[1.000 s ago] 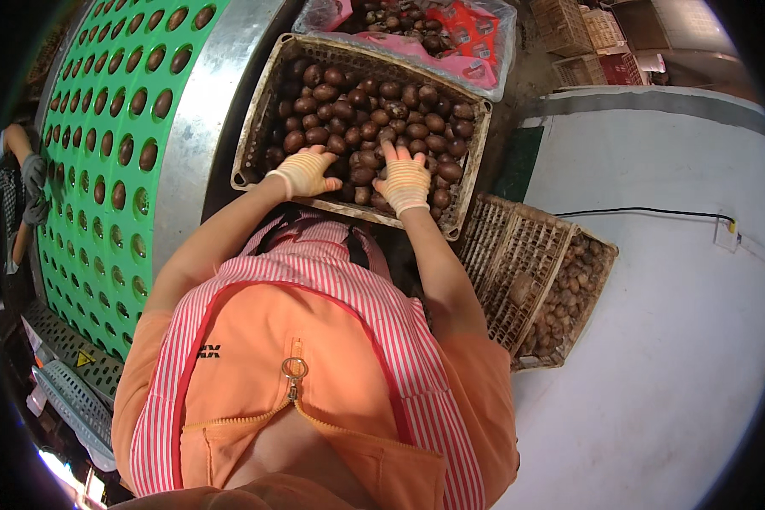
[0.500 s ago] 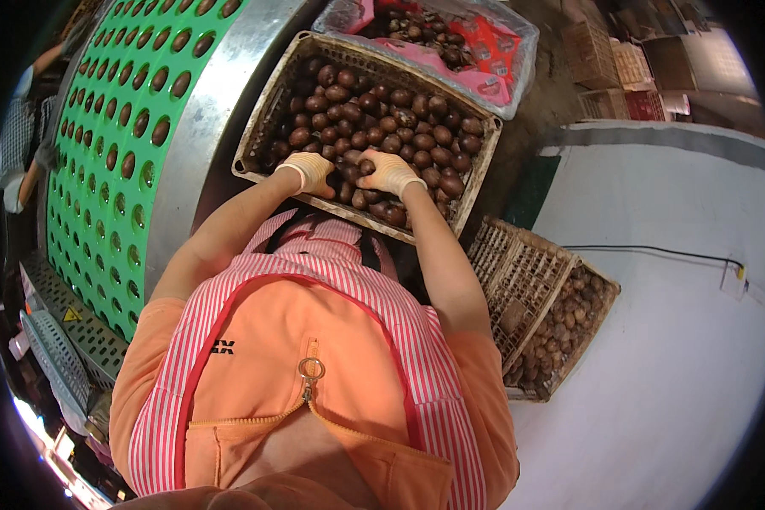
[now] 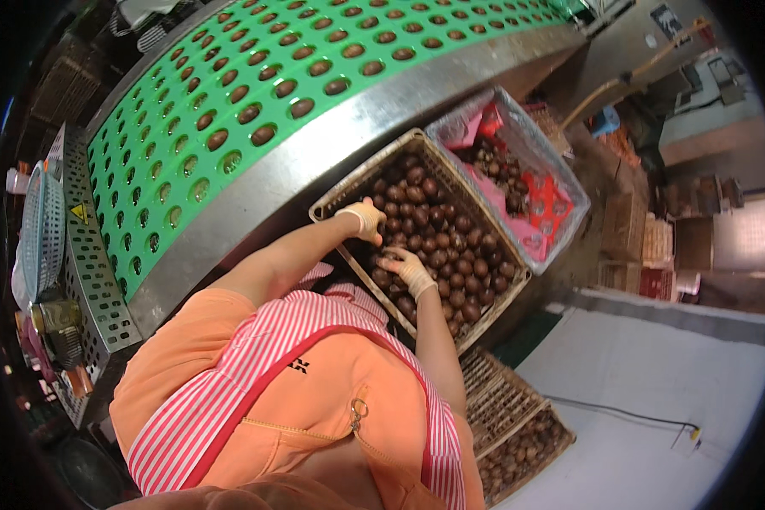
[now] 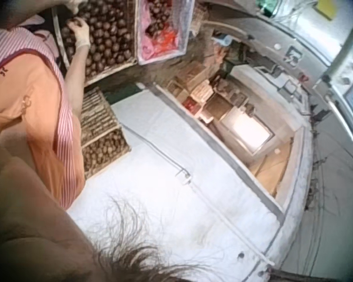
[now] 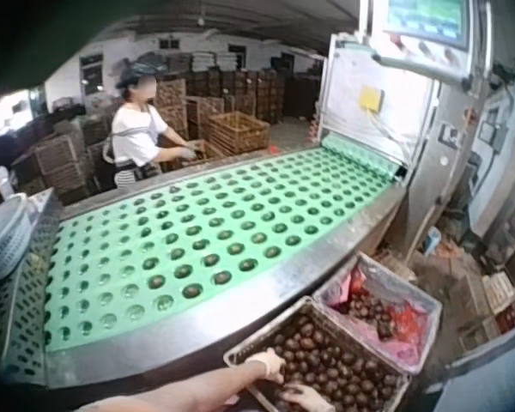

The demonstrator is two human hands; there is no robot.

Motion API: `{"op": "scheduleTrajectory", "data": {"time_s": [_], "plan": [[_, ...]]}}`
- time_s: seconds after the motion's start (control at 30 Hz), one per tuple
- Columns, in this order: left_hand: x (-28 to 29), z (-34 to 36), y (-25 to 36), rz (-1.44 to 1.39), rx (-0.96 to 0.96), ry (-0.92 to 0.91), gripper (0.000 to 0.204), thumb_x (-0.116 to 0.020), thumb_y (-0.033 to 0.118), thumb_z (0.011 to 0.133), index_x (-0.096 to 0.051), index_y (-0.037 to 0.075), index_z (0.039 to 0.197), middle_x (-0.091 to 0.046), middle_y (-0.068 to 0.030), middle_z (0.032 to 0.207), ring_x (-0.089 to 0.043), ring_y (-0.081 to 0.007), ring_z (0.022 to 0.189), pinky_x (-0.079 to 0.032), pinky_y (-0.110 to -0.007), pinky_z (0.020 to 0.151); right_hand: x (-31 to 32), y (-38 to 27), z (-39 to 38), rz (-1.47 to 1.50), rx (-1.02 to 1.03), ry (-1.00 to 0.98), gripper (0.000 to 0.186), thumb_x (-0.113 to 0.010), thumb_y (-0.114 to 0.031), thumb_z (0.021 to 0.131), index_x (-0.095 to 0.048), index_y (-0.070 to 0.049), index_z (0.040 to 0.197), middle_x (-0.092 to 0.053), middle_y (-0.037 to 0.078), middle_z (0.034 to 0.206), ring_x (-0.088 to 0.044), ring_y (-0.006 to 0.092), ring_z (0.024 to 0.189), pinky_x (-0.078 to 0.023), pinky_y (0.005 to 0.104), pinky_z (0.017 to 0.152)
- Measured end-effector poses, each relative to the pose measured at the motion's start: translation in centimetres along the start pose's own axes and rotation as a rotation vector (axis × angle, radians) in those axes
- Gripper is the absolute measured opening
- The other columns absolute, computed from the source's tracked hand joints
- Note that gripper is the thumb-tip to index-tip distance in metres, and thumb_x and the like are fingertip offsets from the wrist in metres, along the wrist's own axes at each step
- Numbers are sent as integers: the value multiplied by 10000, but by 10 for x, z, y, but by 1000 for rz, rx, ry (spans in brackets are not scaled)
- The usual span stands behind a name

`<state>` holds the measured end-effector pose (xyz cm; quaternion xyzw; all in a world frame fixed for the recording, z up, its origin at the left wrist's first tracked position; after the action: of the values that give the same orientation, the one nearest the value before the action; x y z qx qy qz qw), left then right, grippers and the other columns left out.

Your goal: The person sorts brown nuts from a crate by hand, placing them into circular slots on a green dimpled conveyor belt.

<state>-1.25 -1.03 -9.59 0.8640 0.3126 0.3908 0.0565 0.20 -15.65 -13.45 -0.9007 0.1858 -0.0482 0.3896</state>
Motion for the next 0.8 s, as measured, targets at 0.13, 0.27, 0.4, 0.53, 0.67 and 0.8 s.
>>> {"op": "scheduleTrajectory", "data": {"time_s": [0.13,0.27,0.4,0.53,0.67,0.8], "plan": [[-15,21,-21,-57,-159,6,718,-776,501,694,-582,214,1323,-437,-268,1374,-547,-417,1171,-470,-440,970,-10,-26,27,28,153,150,471,-835,-199,728,-670,-21,1131,-683,38,1017,-588,148,919,-466,289,859],[9,0,-4,-61,-245,93,751,-760,476,653,-581,172,1315,-523,-284,1282,-562,-418,1140,-472,-448,958,9,-19,39,-314,63,232,561,-822,-215,725,-630,27,1194,-675,75,1061,-601,164,952,-464,281,875],[69,-67,18,-520,-485,259,649,-732,452,705,-603,79,1220,-635,-230,1116,-596,-358,1075,-476,-411,933,26,8,56,36,68,250,447,-754,-215,816,-648,0,1193,-656,36,1069,-578,159,977,-440,296,891],[106,-153,-36,-1168,-740,277,420,-707,228,814,-585,28,1162,-666,-69,1045,-599,-143,982,-501,-302,854,15,-6,31,85,93,331,459,-734,-332,825,-642,-76,1195,-662,33,1078,-587,182,976,-462,339,870],[96,-239,-187,-1436,-440,502,420,-697,215,815,-565,42,1174,-601,-33,993,-567,-111,817,-501,-251,632,21,-25,-7,761,55,453,428,-725,-522,809,-637,-186,1058,-652,-22,919,-575,140,700,-446,276,572],[77,-320,-342,-1470,-110,917,362,-706,216,820,-580,65,1125,-616,-16,926,-544,-94,703,-464,-266,565,-47,-162,-9,447,303,228,466,-731,-342,828,-579,-155,1228,-662,-30,1000,-611,121,789,-458,259,567]]}}
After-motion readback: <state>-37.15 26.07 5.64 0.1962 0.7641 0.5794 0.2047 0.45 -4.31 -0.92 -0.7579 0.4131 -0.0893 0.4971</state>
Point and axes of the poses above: each hand's wrist, its own z-axis towards the middle knuckle, its own x-axis out of the back of the hand, y = z × x, the point moved 10 cm from there along z, towards the middle knuckle
